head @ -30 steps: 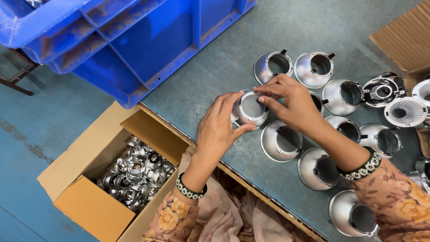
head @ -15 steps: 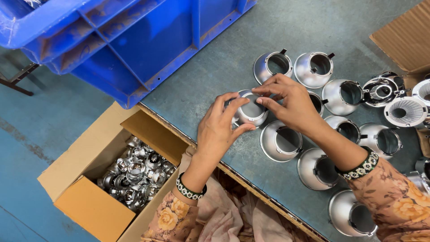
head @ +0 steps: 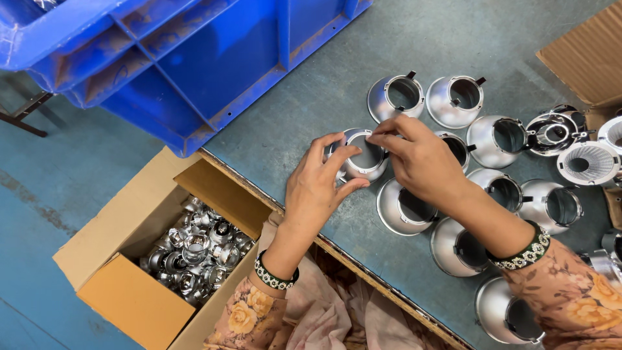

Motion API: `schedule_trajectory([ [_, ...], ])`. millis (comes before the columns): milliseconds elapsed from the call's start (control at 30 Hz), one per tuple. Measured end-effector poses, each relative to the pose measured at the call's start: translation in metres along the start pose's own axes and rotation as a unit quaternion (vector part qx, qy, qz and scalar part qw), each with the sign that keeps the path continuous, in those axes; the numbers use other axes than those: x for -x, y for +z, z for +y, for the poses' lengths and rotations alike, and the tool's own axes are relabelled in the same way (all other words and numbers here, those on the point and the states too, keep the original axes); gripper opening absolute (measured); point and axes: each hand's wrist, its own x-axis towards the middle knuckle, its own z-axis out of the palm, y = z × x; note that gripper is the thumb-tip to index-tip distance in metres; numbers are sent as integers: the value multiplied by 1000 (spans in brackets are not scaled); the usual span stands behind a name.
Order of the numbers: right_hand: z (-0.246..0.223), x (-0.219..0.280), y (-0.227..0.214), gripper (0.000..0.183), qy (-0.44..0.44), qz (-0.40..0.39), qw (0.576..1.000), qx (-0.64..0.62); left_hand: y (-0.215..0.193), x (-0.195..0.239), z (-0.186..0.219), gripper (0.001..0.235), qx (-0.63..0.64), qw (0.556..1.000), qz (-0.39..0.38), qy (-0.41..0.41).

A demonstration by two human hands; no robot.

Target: The person assembles multiple metallic light fixture housings on a workbench. They insert circular white inserts into the housings, use a screwdriver to tighten internal components, and arrange the finished units in rows. The person also handles and folds white paper pieces, placing them into a blue crate.

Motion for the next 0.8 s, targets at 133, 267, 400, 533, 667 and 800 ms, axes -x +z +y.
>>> schedule_trajectory([
  [133,-2,-2,1,35,5,-11,999,31,3,0,-2,53,-10,1000,5,6],
  [267,-6,-2,2,24,25,-33,997,65,4,0,-1,55,-23,1000,6,12],
  [400,-11,2,-8,38,22,-26,998,61,-1,6,2,59,31,999,32,1],
  [533,-24,31,-35,38,14,55,998,-1,-6,17,12,63,369,919,59,-123],
  [667,-57,87,-62,38,25,51,995,-86,6,61,54,77,806,500,-45,-314],
  [800,-87,124,-72,54,-16,33,996,-83,21,89,99,84,921,280,-181,-204],
])
